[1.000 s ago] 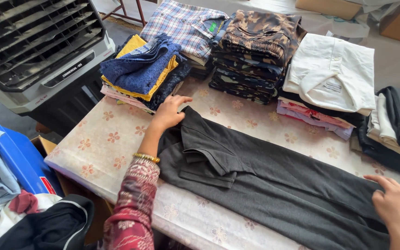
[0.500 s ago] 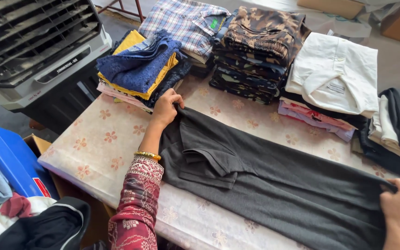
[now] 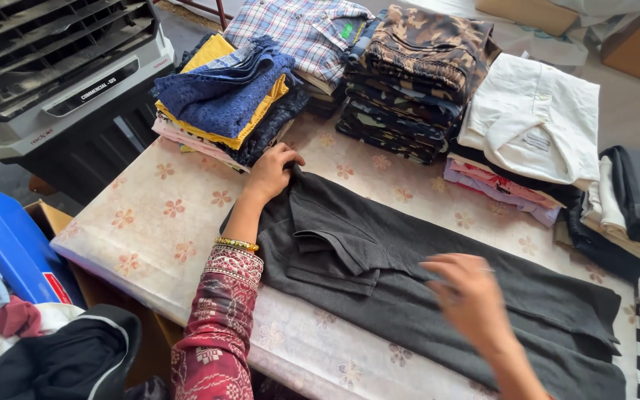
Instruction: Fold various shirts and items of clothing on a table.
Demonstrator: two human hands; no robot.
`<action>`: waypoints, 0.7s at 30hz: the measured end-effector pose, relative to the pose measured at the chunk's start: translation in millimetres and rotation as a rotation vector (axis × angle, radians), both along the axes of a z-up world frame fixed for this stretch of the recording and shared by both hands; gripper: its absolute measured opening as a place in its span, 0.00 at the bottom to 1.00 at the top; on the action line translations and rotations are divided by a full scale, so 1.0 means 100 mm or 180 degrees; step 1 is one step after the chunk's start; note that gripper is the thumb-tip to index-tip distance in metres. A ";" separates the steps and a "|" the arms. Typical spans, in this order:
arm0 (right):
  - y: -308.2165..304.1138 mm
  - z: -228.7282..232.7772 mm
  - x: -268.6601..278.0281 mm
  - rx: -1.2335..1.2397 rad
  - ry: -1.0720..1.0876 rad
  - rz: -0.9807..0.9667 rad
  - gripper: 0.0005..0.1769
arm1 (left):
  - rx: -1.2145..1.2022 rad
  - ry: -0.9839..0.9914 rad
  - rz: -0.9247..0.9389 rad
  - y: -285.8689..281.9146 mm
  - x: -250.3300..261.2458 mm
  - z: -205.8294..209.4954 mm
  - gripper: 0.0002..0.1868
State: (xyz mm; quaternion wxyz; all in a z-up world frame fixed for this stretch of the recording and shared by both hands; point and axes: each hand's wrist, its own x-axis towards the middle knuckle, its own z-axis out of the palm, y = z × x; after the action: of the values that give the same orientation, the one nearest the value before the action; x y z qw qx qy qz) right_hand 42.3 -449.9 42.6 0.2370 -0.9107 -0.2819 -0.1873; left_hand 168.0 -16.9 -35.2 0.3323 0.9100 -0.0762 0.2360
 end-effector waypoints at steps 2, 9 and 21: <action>0.55 -0.05 -0.05 -0.0127 -0.0053 0.0944 0.20 | -0.0161 0.0012 -0.0180 -0.01 -0.03 0.07 0.15; 1.66 -0.23 0.16 -0.0401 -0.0281 0.1009 0.32 | -0.0413 0.0017 -0.0463 0.16 0.03 -0.07 0.14; 1.44 -0.27 0.31 0.0714 0.0638 0.0988 0.13 | -0.0403 0.0210 -0.0036 0.05 -0.02 0.03 0.13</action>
State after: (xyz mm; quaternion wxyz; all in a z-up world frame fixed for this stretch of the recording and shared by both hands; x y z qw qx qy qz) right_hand 73.6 -306.1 15.6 0.3898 -0.8383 -0.3711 -0.0873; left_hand 165.8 -11.6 -31.7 0.3929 0.8940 -0.0553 0.2082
